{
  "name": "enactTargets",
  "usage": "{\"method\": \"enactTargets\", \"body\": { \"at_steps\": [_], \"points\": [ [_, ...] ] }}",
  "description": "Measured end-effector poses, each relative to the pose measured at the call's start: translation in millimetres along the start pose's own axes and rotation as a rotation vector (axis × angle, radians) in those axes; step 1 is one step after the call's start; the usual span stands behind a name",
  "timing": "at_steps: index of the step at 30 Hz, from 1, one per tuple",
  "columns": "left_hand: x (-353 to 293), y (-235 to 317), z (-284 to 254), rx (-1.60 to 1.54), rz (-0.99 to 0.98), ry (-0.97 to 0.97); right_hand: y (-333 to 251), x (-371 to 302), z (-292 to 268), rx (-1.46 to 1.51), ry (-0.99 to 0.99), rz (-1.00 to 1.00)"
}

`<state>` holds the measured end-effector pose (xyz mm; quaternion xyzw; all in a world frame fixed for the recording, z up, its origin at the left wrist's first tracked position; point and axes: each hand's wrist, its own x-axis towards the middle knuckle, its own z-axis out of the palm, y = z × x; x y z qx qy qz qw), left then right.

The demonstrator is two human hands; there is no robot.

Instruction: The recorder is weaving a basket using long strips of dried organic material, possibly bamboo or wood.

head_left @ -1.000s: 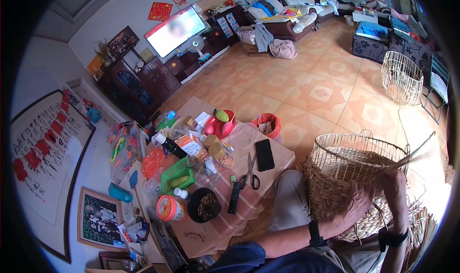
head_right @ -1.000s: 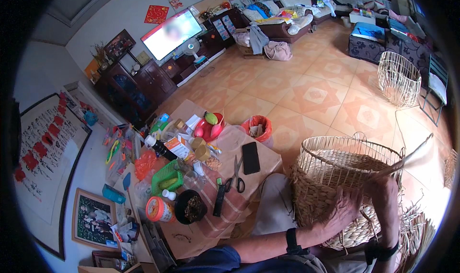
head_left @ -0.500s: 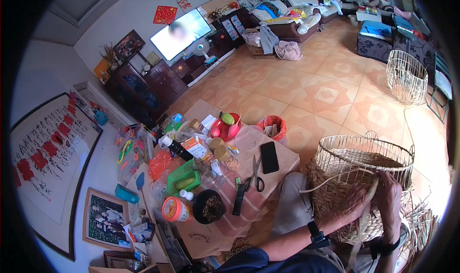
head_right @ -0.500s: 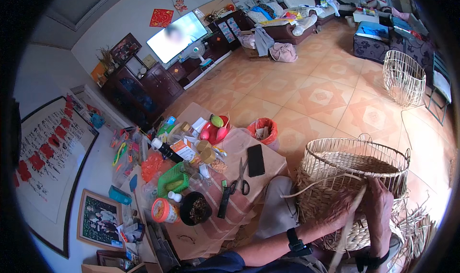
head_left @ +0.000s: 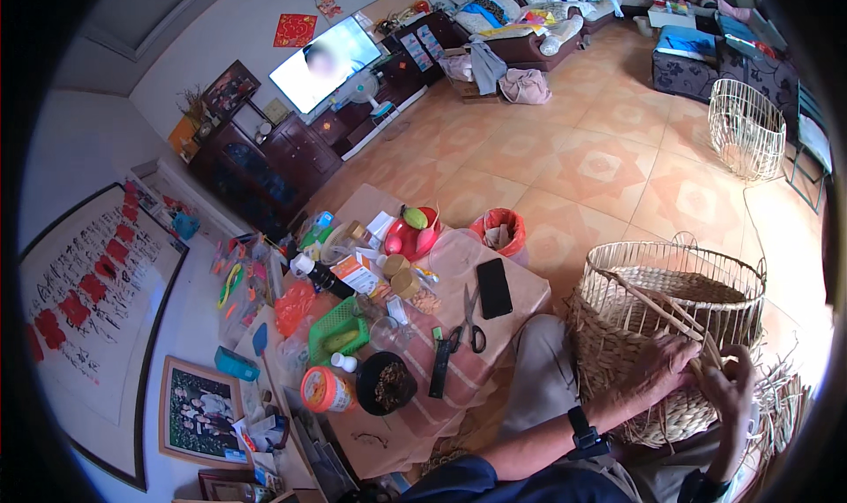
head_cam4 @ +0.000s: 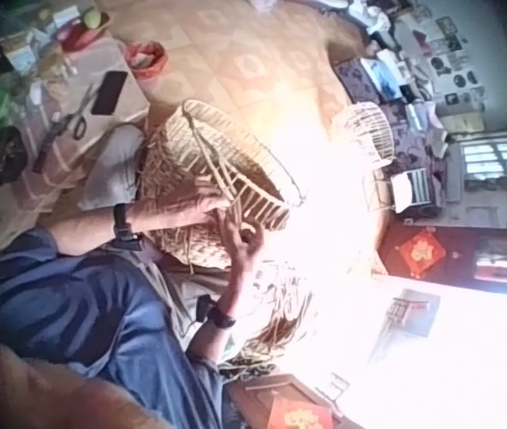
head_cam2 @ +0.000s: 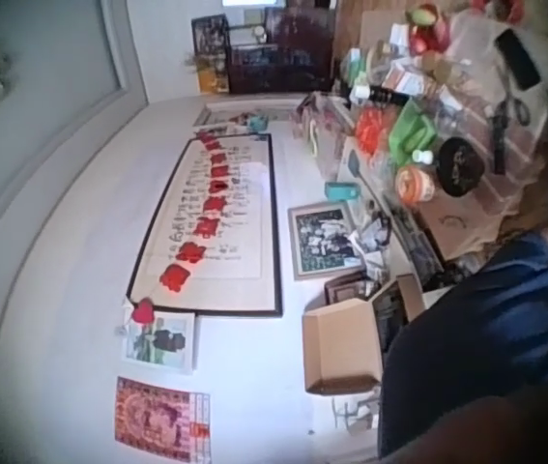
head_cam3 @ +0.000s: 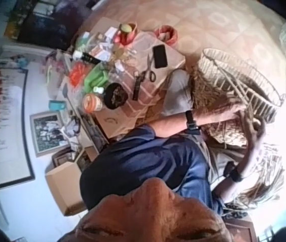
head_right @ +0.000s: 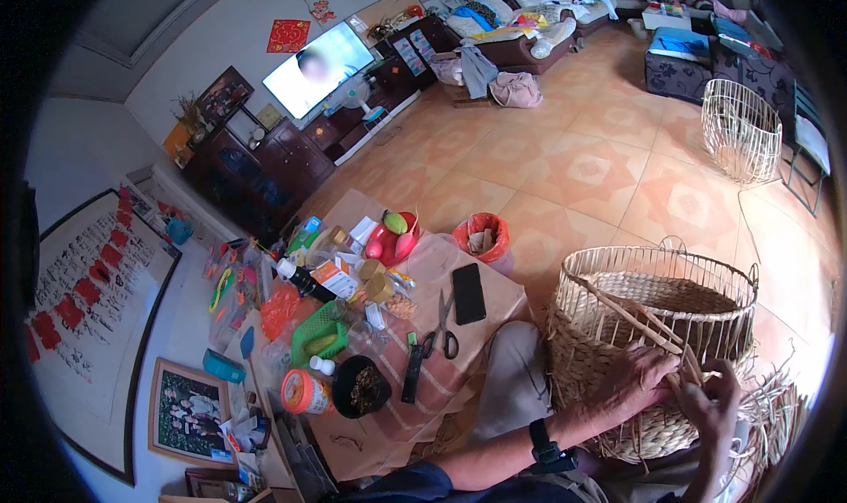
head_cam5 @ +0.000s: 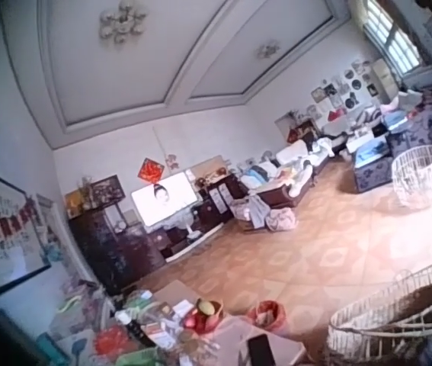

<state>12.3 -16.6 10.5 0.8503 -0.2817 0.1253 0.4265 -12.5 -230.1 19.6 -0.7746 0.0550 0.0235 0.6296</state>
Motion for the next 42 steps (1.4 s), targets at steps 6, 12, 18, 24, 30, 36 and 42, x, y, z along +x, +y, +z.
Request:
{"method": "enactTargets", "body": {
  "at_steps": [6,12,18,24,30,36,42],
  "points": [
    [0.6,-3.2,3.6,0.041,-0.031,-0.004,15.1,34.5,-15.4,-0.068,0.175,-0.19],
    [-2.6,-1.1,6.4,-0.032,-0.017,0.094,20.5,33.4,-4.3,-0.198,0.295,-0.233],
    [-3.0,3.6,3.2,-0.03,-0.022,0.062,-5.0,41.1,-11.9,-0.435,0.187,-0.109],
    [-5.9,5.7,-5.7,-0.119,-0.048,0.016,-0.3,34.6,-14.1,-0.454,0.186,-0.104],
    [-14.0,-6.4,-36.3,-0.169,-0.204,-0.166,-30.4,8.6,14.5,-0.532,0.264,-0.206],
    [-32.3,-69.0,-38.1,-0.153,-0.151,-0.116,-25.1,18.4,48.1,-0.382,0.241,-0.189],
    [-14.1,-28.7,-65.7,0.149,0.087,-0.074,-44.2,0.2,66.0,0.363,0.273,0.015]
  ]
}}
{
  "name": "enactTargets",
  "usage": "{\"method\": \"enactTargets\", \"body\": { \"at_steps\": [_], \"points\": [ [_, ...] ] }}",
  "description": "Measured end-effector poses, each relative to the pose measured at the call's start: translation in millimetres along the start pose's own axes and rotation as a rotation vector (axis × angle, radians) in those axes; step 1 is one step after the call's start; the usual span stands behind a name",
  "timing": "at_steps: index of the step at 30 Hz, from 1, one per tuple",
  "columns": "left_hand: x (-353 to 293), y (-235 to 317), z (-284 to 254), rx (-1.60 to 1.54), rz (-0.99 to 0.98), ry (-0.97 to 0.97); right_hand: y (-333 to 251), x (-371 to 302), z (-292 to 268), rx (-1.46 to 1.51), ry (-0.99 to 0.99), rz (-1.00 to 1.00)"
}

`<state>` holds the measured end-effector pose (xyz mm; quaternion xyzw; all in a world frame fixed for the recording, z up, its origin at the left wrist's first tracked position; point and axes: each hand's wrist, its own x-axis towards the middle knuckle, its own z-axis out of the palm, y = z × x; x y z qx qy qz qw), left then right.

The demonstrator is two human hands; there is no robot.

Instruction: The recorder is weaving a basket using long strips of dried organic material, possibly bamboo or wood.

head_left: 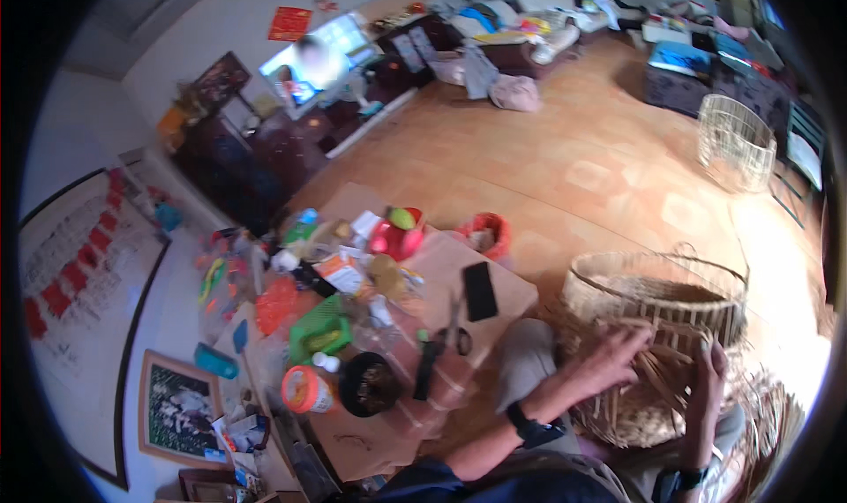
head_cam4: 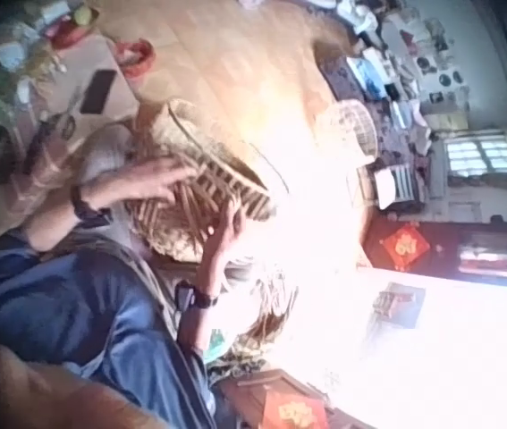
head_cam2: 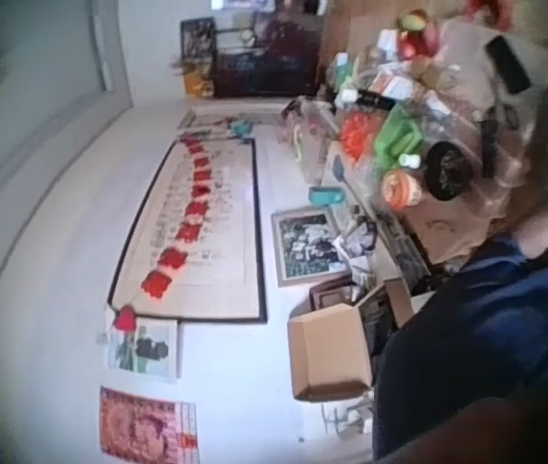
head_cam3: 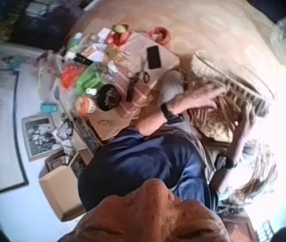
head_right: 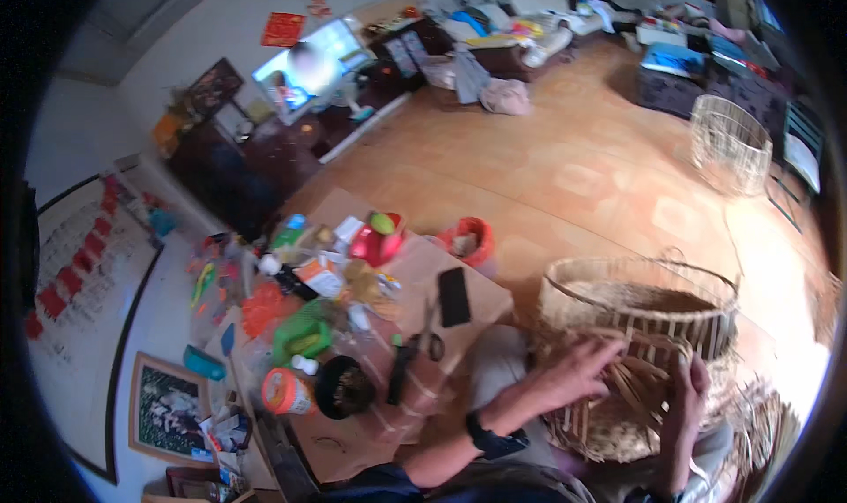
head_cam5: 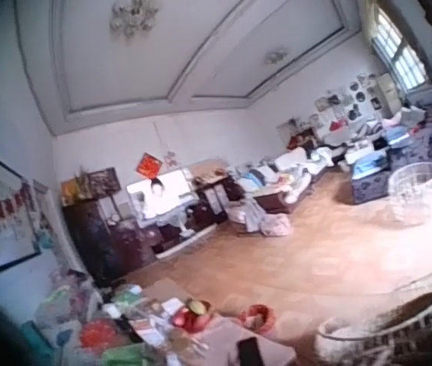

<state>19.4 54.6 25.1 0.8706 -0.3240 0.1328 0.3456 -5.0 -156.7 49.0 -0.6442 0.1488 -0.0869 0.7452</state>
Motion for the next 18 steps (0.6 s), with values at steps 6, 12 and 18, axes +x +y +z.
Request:
{"method": "enactTargets", "body": {
  "at_steps": [6,12,18],
  "points": [
    [14.0,10.3,-45.0,-0.046,-0.164,0.137,26.3,0.2,-18.3,0.321,-0.305,0.27],
    [12.1,14.7,-11.3,-0.099,-0.141,0.103,11.4,-13.7,-26.8,-0.184,-0.463,0.123],
    [14.3,14.7,-20.1,-0.008,-0.052,0.114,33.7,-13.4,-61.6,0.629,-0.174,0.164]
  ]
}}
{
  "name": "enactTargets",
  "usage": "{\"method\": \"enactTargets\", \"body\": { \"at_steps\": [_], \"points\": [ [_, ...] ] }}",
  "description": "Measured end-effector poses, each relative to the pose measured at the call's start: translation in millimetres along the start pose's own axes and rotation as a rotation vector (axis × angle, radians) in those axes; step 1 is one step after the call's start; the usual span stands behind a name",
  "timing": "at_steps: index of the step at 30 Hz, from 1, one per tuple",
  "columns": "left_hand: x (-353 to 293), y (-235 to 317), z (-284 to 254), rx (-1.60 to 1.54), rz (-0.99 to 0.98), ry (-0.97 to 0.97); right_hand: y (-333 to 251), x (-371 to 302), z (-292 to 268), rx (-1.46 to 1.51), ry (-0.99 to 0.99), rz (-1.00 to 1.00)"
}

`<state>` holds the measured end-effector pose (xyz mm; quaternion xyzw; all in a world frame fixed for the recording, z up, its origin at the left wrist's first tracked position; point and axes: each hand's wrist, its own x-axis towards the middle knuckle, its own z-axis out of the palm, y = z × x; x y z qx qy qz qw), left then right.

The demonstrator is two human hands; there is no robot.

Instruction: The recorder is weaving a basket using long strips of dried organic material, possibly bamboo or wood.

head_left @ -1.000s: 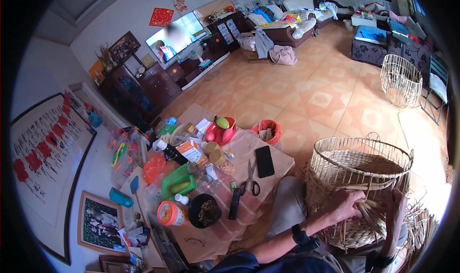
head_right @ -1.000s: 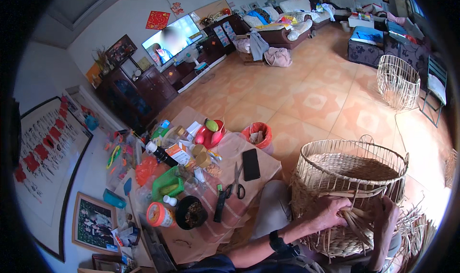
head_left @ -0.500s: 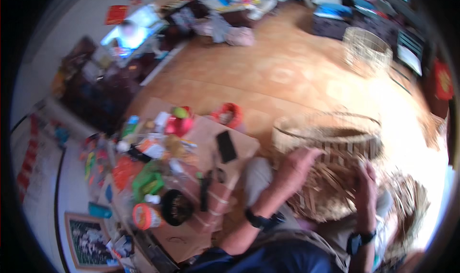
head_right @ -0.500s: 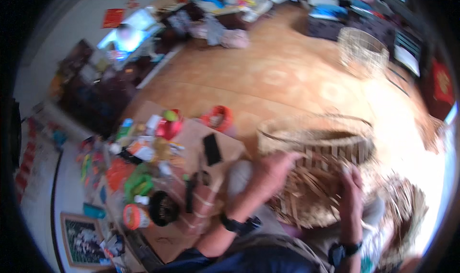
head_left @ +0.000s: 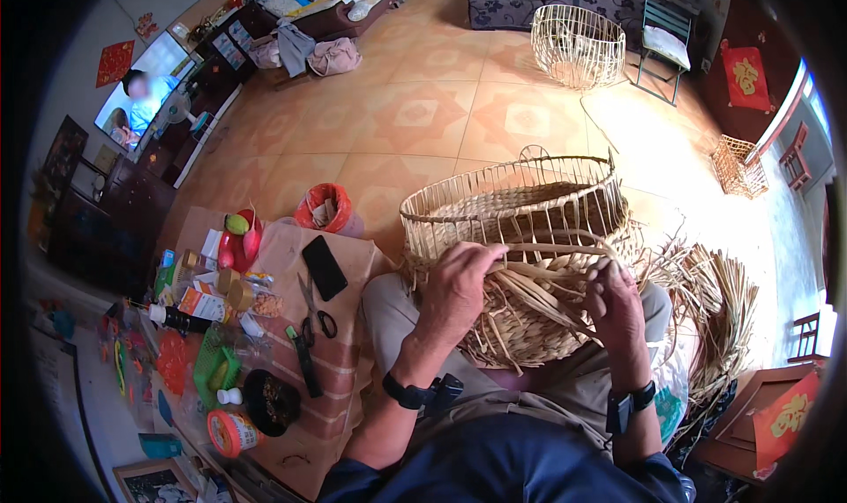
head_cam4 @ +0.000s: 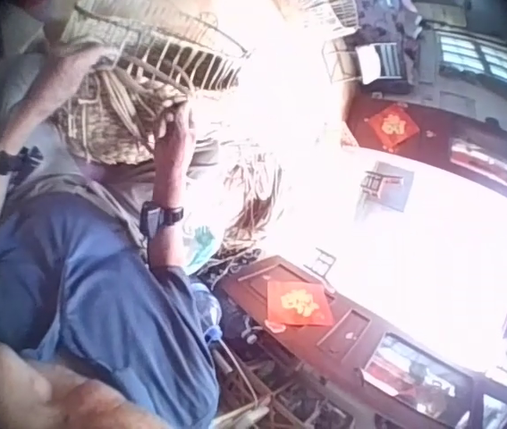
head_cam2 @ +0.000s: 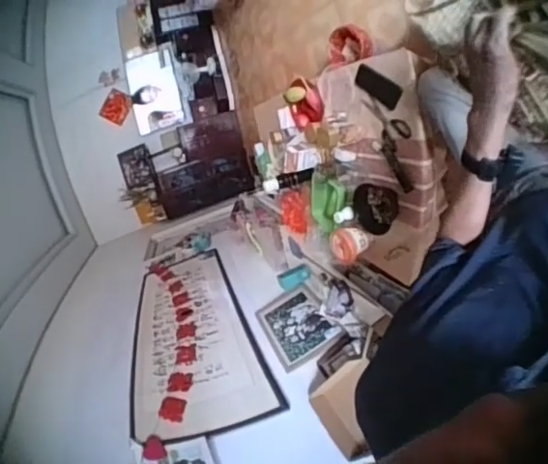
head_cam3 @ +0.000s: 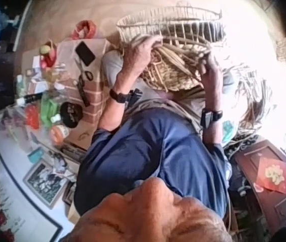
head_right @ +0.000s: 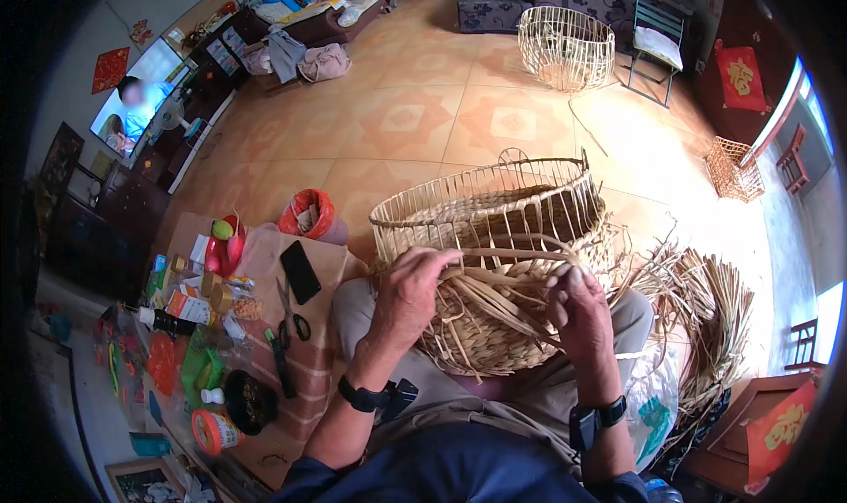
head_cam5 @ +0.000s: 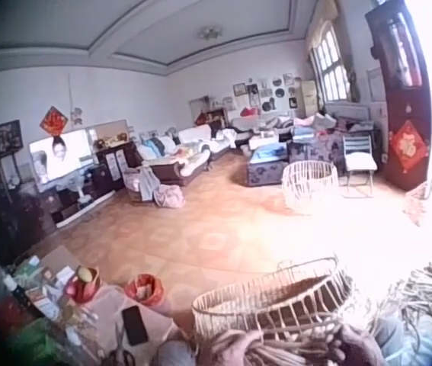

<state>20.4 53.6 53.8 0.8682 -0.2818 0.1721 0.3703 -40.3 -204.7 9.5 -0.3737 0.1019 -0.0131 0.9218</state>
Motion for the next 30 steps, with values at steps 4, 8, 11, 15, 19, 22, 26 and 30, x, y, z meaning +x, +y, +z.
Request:
{"method": "enactTargets", "body": {
  "at_steps": [4,8,11,15,19,22,26,30],
  "points": [
    [-1.0,8.7,4.7,0.086,-0.011,-0.054,-6.8,-8.6,-10.0,0.173,-0.106,-0.025],
    [-4.5,-10.9,1.9,0.014,-0.004,0.002,-18.6,-27.4,11.1,-0.707,-0.103,0.224],
    [-3.0,-20.5,-7.7,-0.206,-0.254,-0.024,-26.9,-22.7,-10.6,-0.708,-0.442,0.571],
    [3.1,-11.9,-10.6,-0.169,-0.231,-0.183,-32.4,-23.2,-84.8,-0.217,-0.194,0.026],
    [-2.2,-19.9,-6.6,-0.17,-0.21,-0.145,-42.9,-14.4,-78.5,0.247,-0.163,-0.304],
    [1.2,-15.9,-4.3,-0.027,0.011,-0.082,-46.7,-20.7,-38.7,0.271,0.351,-0.344],
    [-2.3,-12.3,5.1,-0.122,-0.071,-0.109,-21.9,-40.4,-62.3,-0.582,-0.042,-0.105],
    [4.0,-9.0,5.7,-0.119,-0.147,-0.122,-10.3,-57.9,27.5,-1.605,-0.153,-0.436]
  ]
}}
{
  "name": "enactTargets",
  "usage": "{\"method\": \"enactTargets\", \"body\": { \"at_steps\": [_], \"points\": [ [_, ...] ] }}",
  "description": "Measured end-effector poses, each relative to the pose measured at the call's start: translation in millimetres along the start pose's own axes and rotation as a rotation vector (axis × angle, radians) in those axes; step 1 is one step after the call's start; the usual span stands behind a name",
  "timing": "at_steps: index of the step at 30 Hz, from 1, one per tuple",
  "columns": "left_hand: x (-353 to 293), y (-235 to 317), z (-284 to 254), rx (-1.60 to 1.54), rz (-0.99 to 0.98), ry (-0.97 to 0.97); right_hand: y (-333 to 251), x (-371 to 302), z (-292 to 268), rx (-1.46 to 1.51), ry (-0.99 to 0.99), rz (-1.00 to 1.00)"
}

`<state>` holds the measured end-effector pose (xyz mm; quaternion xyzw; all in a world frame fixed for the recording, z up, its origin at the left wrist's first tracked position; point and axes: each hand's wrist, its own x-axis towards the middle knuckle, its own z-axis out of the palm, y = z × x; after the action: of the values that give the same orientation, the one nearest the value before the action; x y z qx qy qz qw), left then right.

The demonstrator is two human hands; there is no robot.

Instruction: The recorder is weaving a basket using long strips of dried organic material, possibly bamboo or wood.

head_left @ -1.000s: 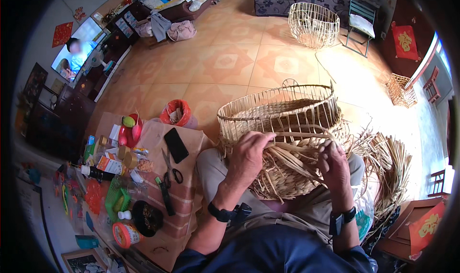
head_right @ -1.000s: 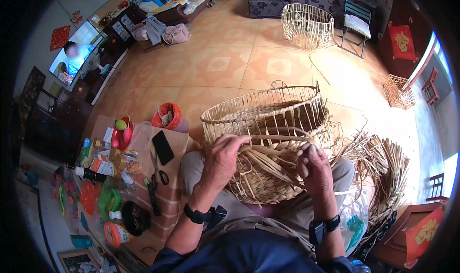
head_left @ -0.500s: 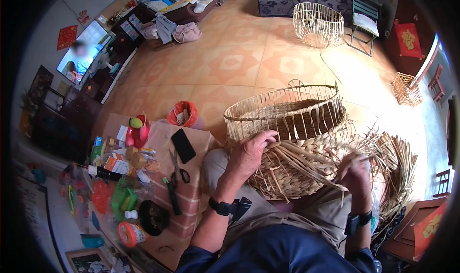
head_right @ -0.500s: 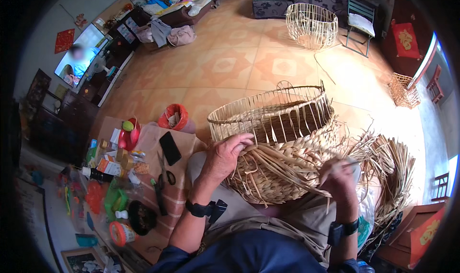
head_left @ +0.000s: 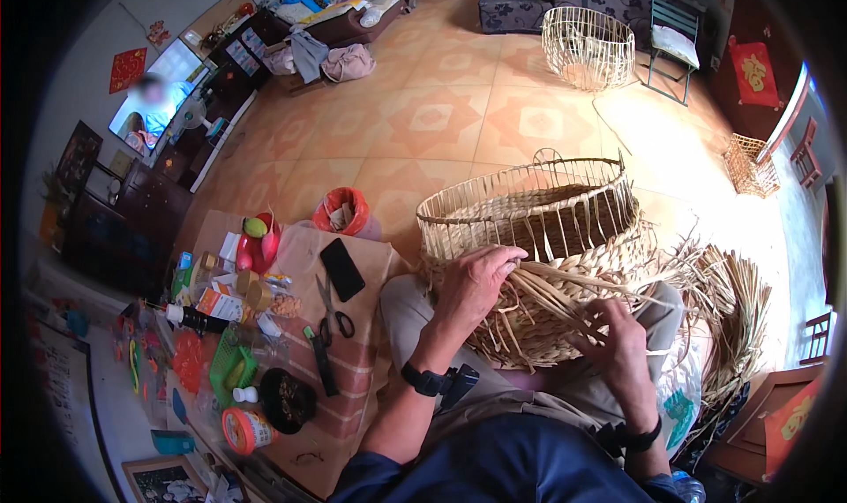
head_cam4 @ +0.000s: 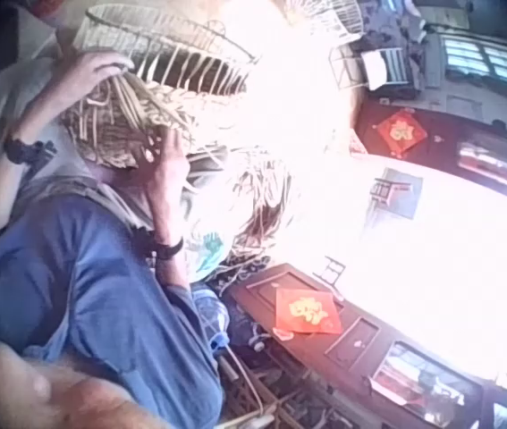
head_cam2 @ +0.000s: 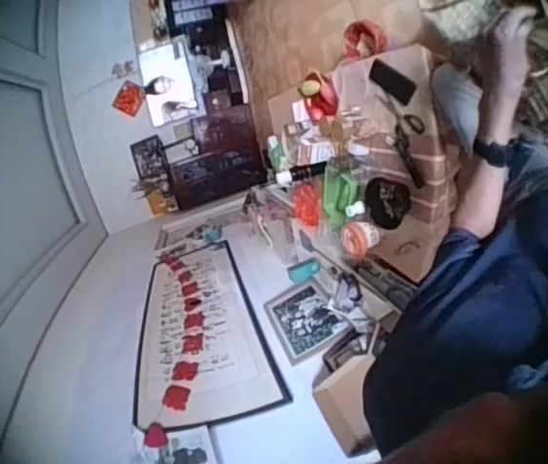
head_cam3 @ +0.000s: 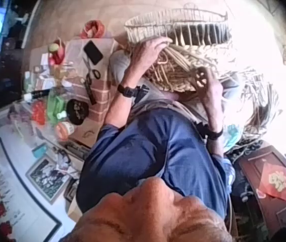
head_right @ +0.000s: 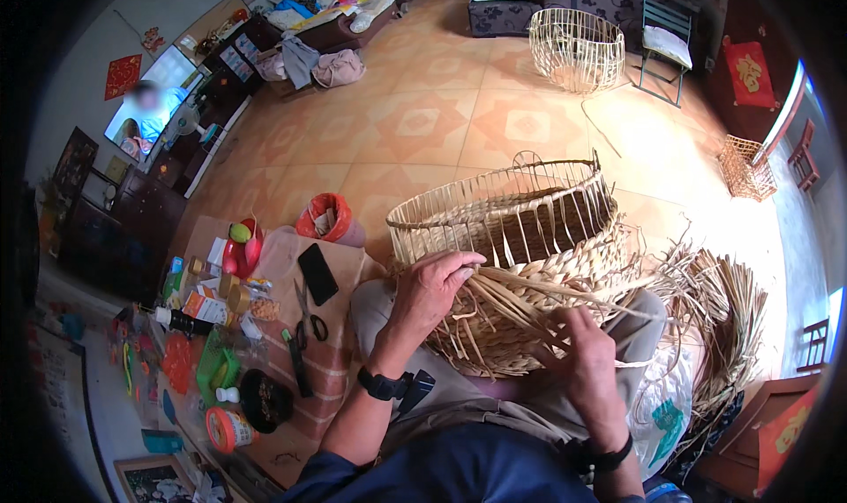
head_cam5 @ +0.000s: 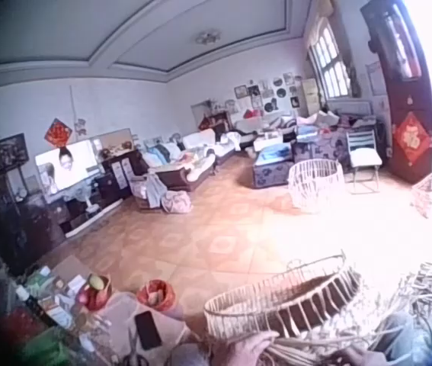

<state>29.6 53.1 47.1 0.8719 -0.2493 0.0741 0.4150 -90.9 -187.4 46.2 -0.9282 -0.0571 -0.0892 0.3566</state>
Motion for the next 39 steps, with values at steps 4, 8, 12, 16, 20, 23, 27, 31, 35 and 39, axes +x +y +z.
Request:
{"method": "enactTargets", "body": {
  "at_steps": [4,8,12,16,20,23,27,31,35,39],
  "points": [
    [2.3,-2.7,-2.1,-0.04,-0.101,-0.058,-22.8,7.4,8.9,-0.282,-0.089,0.026],
    [-4.6,-8.9,-7.5,-0.057,-0.059,-0.122,-52.3,-3.7,-14.7,-0.133,-0.182,-0.038],
    [-13.3,2.3,-12.2,-0.007,0.044,-0.131,-69.2,7.8,-34.9,0.305,-0.494,0.035],
    [-15.5,-2.5,1.1,0.061,0.073,-0.045,-72.1,27.9,-44.0,0.923,-0.563,0.291],
    [-16.4,-16.0,11.6,0.084,0.127,0.077,-56.2,58.8,-61.2,1.355,-0.502,0.291],
    [-10.4,-19.2,14.4,0.048,0.088,0.098,-18.9,64.0,-68.1,1.774,-0.316,0.171],
    [-3.9,-9.8,10.8,0.06,0.006,0.058,26.7,64.6,-52.3,1.735,0.042,0.03],
    [-19.6,-20.5,5.1,0.045,0.016,0.111,-30.9,62.7,-8.1,0.349,-0.364,0.037],
    [-12.9,-15.8,24.2,0.034,0.02,0.053,-24.3,36.2,36.6,-0.32,-0.042,-0.113],
    [-15.8,-14.4,21.3,0.022,0.025,0.024,-16.5,35.7,27.4,-0.141,0.023,-0.112]
  ]
}}
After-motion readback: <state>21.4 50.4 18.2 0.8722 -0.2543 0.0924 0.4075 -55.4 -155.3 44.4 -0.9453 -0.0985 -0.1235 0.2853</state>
